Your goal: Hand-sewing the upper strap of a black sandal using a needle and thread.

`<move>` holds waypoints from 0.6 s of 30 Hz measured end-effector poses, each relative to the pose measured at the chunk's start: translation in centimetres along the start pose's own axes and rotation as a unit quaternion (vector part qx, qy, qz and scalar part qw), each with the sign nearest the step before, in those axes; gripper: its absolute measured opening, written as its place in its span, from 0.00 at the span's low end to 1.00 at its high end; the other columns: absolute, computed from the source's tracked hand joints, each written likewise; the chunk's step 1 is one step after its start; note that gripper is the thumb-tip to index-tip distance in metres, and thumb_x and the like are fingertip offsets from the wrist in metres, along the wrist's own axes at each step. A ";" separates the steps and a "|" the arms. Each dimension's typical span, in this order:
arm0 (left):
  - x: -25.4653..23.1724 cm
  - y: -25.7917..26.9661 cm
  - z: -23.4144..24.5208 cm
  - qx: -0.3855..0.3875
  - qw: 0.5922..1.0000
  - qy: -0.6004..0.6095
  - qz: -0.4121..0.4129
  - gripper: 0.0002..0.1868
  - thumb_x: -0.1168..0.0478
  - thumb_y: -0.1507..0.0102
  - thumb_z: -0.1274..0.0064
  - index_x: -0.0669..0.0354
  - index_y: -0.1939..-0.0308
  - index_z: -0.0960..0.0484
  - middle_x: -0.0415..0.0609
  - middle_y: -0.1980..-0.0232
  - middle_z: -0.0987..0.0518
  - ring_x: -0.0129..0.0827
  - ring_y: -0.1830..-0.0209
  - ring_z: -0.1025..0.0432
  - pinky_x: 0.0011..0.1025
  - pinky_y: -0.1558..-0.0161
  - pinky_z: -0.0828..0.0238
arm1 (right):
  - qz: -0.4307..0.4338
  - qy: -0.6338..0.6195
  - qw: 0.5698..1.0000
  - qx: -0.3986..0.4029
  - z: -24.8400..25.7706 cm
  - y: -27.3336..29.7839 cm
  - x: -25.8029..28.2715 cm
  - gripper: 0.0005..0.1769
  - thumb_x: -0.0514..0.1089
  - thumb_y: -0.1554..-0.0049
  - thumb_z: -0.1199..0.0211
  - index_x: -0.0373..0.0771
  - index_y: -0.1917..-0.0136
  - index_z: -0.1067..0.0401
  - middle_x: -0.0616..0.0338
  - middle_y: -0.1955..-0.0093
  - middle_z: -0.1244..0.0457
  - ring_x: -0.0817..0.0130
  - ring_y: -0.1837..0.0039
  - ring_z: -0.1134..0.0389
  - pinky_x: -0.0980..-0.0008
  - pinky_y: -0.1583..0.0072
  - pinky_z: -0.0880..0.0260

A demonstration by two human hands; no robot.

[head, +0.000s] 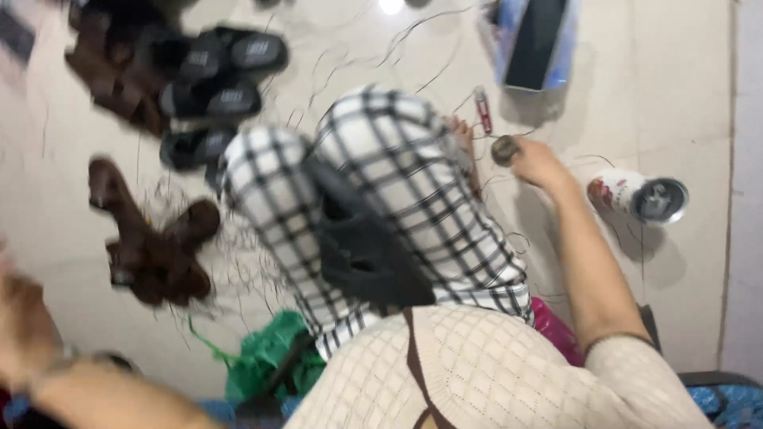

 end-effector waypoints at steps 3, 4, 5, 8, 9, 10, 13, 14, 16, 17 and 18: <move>-0.5 2.6 -3.0 -0.156 0.875 -0.458 -0.015 0.27 0.36 0.33 0.41 0.49 0.43 0.24 0.50 0.51 0.29 0.45 0.53 0.36 0.43 0.49 0.40 | 0.169 -0.128 0.977 -0.040 8.6 10.7 11.2 0.27 0.42 0.36 0.51 0.39 0.25 0.39 0.48 0.39 0.38 0.56 0.46 0.37 0.61 0.42 0.39; -1.2 1.4 -5.5 -0.107 0.783 -0.591 -0.163 0.29 0.57 0.26 0.35 0.81 0.34 0.28 0.81 0.39 0.26 0.76 0.44 0.32 0.59 0.47 0.38 | 0.220 -0.199 0.955 -0.024 12.8 16.7 16.0 0.24 0.41 0.33 0.51 0.40 0.24 0.39 0.55 0.51 0.36 0.68 0.63 0.34 0.68 0.54 0.34; -3.7 2.4 -9.2 -0.109 0.791 -0.582 -0.157 0.29 0.57 0.26 0.35 0.81 0.34 0.28 0.81 0.39 0.26 0.76 0.44 0.32 0.59 0.47 0.38 | 0.223 -0.187 0.956 -0.025 13.6 18.8 18.4 0.24 0.41 0.33 0.51 0.40 0.24 0.39 0.55 0.51 0.36 0.68 0.63 0.34 0.68 0.54 0.34; -12.6 12.2 -24.2 0.033 0.739 -0.503 -0.448 0.24 0.59 0.23 0.28 0.82 0.54 0.21 0.73 0.42 0.28 0.65 0.45 0.31 0.49 0.38 0.34 | 0.422 -0.037 0.902 -0.081 14.4 26.0 26.2 0.27 0.31 0.39 0.45 0.36 0.27 0.38 0.49 0.39 0.32 0.64 0.46 0.28 0.68 0.38 0.25; -15.1 16.3 -29.3 0.165 0.769 -0.402 -0.469 0.20 0.64 0.27 0.34 0.81 0.44 0.24 0.71 0.35 0.34 0.63 0.35 0.39 0.52 0.32 0.41 | 0.480 0.052 0.868 -0.120 13.6 27.3 27.6 0.29 0.35 0.35 0.44 0.45 0.23 0.45 0.56 0.50 0.33 0.70 0.57 0.35 0.73 0.55 0.36; -18.2 21.5 -33.9 0.291 0.777 -0.285 -0.480 0.25 0.69 0.32 0.38 0.81 0.35 0.28 0.71 0.28 0.42 0.63 0.26 0.47 0.56 0.25 0.47 | 0.532 0.140 0.821 -0.155 12.5 28.6 28.8 0.33 0.40 0.31 0.43 0.54 0.19 0.52 0.63 0.60 0.35 0.76 0.69 0.43 0.79 0.71 0.46; -18.3 26.4 -40.4 0.398 0.705 -0.333 -0.484 0.18 0.56 0.39 0.35 0.67 0.73 0.21 0.68 0.27 0.37 0.65 0.30 0.43 0.61 0.28 0.49 | 0.500 0.218 0.819 -0.176 12.7 29.6 30.7 0.33 0.35 0.35 0.41 0.56 0.21 0.44 0.62 0.64 0.41 0.70 0.68 0.44 0.68 0.71 0.43; -17.8 26.1 -41.2 0.395 0.709 -0.327 -0.483 0.18 0.56 0.39 0.35 0.67 0.73 0.21 0.68 0.27 0.37 0.65 0.30 0.43 0.61 0.28 0.49 | 0.501 0.225 0.817 -0.172 12.8 29.6 31.0 0.33 0.35 0.35 0.41 0.56 0.21 0.44 0.62 0.64 0.41 0.70 0.68 0.44 0.68 0.71 0.43; -17.0 27.6 -42.8 0.433 0.643 -0.293 -0.560 0.20 0.51 0.39 0.36 0.66 0.72 0.19 0.65 0.36 0.26 0.53 0.31 0.35 0.60 0.29 0.48 | 0.482 0.248 0.820 -0.184 12.8 29.6 31.3 0.32 0.36 0.34 0.41 0.59 0.22 0.42 0.61 0.62 0.40 0.68 0.66 0.41 0.67 0.71 0.42; -16.4 27.3 -43.1 0.431 0.645 -0.290 -0.560 0.20 0.51 0.39 0.36 0.66 0.72 0.19 0.65 0.36 0.26 0.53 0.31 0.35 0.60 0.29 0.48 | 0.482 0.252 0.819 -0.182 12.8 29.7 31.5 0.32 0.36 0.34 0.41 0.59 0.22 0.42 0.61 0.62 0.40 0.68 0.66 0.41 0.67 0.71 0.42; -16.1 27.4 -43.3 0.431 0.642 -0.263 -0.576 0.20 0.52 0.38 0.35 0.66 0.71 0.21 0.61 0.40 0.25 0.53 0.36 0.32 0.59 0.32 0.45 | 0.475 0.258 0.822 -0.179 12.8 29.6 31.6 0.32 0.36 0.34 0.42 0.59 0.22 0.41 0.62 0.62 0.41 0.68 0.66 0.42 0.67 0.70 0.44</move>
Point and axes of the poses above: each hand's wrist, its own y-axis away from the middle knuckle, its own z-axis out of the back of the hand, x = y × z, the point moved 8 cm from there along -y, towards the middle knuckle
